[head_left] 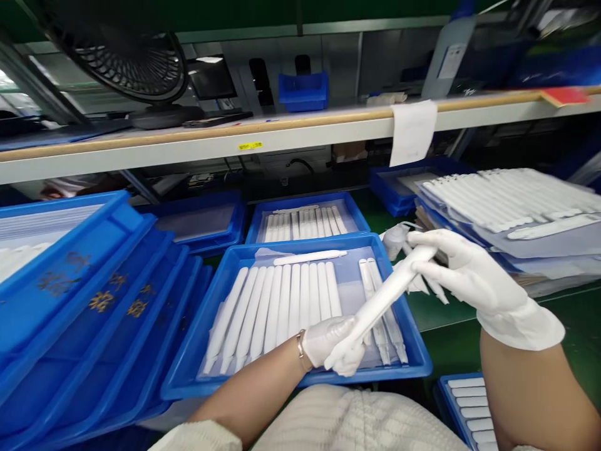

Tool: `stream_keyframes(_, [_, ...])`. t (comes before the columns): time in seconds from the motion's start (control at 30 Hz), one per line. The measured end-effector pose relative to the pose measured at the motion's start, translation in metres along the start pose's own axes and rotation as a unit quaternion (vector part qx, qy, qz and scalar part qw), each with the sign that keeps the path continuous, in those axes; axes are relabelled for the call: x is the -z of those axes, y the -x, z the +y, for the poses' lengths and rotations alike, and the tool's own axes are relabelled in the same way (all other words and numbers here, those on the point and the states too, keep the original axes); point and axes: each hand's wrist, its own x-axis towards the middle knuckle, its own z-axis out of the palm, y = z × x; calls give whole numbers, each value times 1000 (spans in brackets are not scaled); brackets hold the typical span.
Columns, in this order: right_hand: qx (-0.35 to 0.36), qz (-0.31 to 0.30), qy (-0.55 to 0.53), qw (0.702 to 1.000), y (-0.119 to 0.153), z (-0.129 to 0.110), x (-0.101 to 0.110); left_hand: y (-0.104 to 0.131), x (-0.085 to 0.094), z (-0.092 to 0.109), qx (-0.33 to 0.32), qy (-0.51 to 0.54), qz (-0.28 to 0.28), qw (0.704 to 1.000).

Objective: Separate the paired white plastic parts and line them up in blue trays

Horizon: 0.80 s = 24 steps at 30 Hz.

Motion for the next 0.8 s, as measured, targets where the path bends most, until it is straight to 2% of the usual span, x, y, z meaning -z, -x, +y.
stream_keyframes(0.2, [164, -43, 92, 981, 16, 2, 24, -3, 0, -3, -53, -71, 50, 995])
stream_keyframes(0.3, [195, -54, 106, 974, 27, 6, 31, -3, 5, -10, -44, -102, 85, 990])
stream_keyframes(0.4, [192, -47, 109, 974, 39, 5, 37, -4, 12, -15, -35, -157, 145, 976])
stream_keyframes(0.5, [137, -6, 108, 985, 48, 9, 45, -4, 12, -13, -9, -210, 202, 956])
stream_keyframes(0.57, [49, 37, 83, 995, 54, 19, 53, -5, 8, -10, 12, -225, 227, 947])
stream_keyframes(0.63, [-68, 96, 20, 993, 59, 37, 65, -5, 4, -7, 22, -228, 258, 939])
stream_keyframes(0.7, [-157, 164, -68, 971, 67, 59, 82, -5, 3, -5, 16, -219, 287, 932])
stream_keyframes(0.8, [-181, 286, -191, 921, 80, 92, 113, -6, 4, -3, -19, -161, 341, 926])
